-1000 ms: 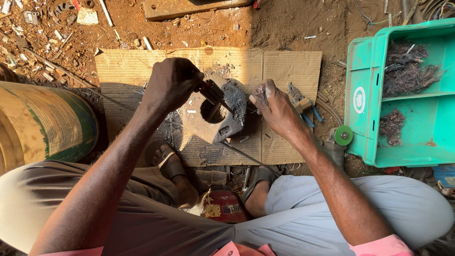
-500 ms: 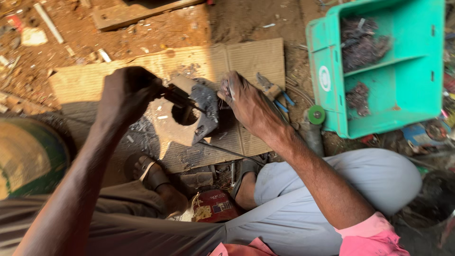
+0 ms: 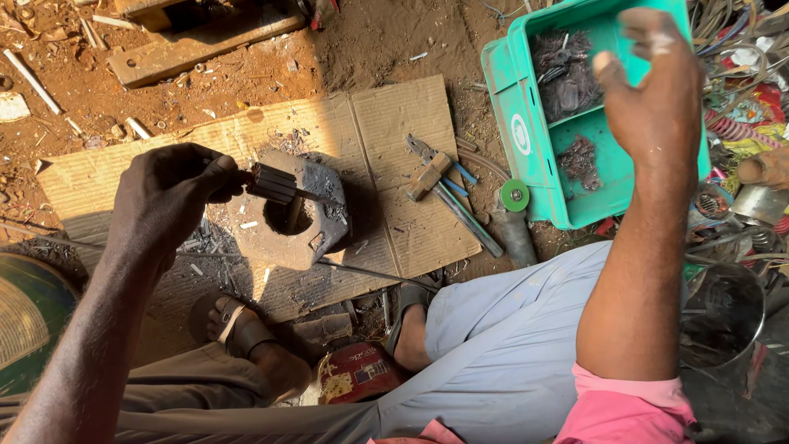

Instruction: The person sits on the ground and uses a hammer and chisel to break apart a metal component, then uses an angle grinder to cut and smooth the edges. They separate copper windings from the metal housing and place them into a green crate.

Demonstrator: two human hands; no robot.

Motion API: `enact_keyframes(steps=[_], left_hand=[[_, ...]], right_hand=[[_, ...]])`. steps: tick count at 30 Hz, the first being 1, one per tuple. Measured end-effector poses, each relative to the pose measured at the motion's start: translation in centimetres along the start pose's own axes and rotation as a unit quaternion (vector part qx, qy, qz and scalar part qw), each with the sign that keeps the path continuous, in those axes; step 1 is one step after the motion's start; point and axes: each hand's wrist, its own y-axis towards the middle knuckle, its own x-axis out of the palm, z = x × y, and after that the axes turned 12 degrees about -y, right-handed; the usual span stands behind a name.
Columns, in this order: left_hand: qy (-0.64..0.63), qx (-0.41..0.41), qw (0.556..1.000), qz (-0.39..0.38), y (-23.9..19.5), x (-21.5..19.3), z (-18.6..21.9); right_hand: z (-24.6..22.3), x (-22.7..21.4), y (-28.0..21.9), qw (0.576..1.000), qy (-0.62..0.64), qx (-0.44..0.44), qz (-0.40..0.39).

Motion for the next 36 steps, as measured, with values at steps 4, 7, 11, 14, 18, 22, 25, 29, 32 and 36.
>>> enact_keyframes(steps=[4,7,11,14,18,22,25,29,32,36], left_hand=[[-0.049,-0.01,0.999,-0.021,0.1,0.0,-0.2],[-0.073,-0.044,0.996,-0.023,0.0,0.2,-0.8],[-0.142,-0.04,0.988,-0.051,0.7,0.2,-1.1],[-0.178,-0.018,0.981,-0.073,0.8,0.5,-1.7],[-0.197,-0.003,0.977,-0.086,0.4,0.7,-2.1],[-0.179,0.008,0.981,-0.071,-0.4,1.1,-1.8],[-0.161,0.013,0.985,-0.06,-0.8,1.3,-1.5],[-0.201,0.011,0.977,-0.064,-1.0,1.6,-1.1],[-0.207,0.017,0.977,-0.054,-1.1,1.8,-1.0],[-0.212,0.014,0.976,-0.049,-1.3,1.8,-0.9]], right_hand=[[-6.5,2.7,0.1,0.965,0.148,-0.02,-0.214],[-12.1,5.1,-1.5,0.929,0.177,-0.117,-0.304],[-18.2,6.5,-3.2,0.888,0.224,-0.177,-0.361],[-20.7,7.0,-3.7,0.872,0.283,-0.161,-0.366],[-22.2,8.6,-4.2,0.853,0.349,-0.091,-0.378],[-22.2,10.0,-5.0,0.819,0.405,-0.017,-0.406],[-22.2,10.7,-5.5,0.8,0.497,-0.062,-0.332],[-22.1,11.4,-5.8,0.78,0.516,-0.018,-0.353],[-22.1,11.8,-6.2,0.766,0.537,0.009,-0.355],[-22.5,12.1,-6.7,0.758,0.546,0.057,-0.352]])
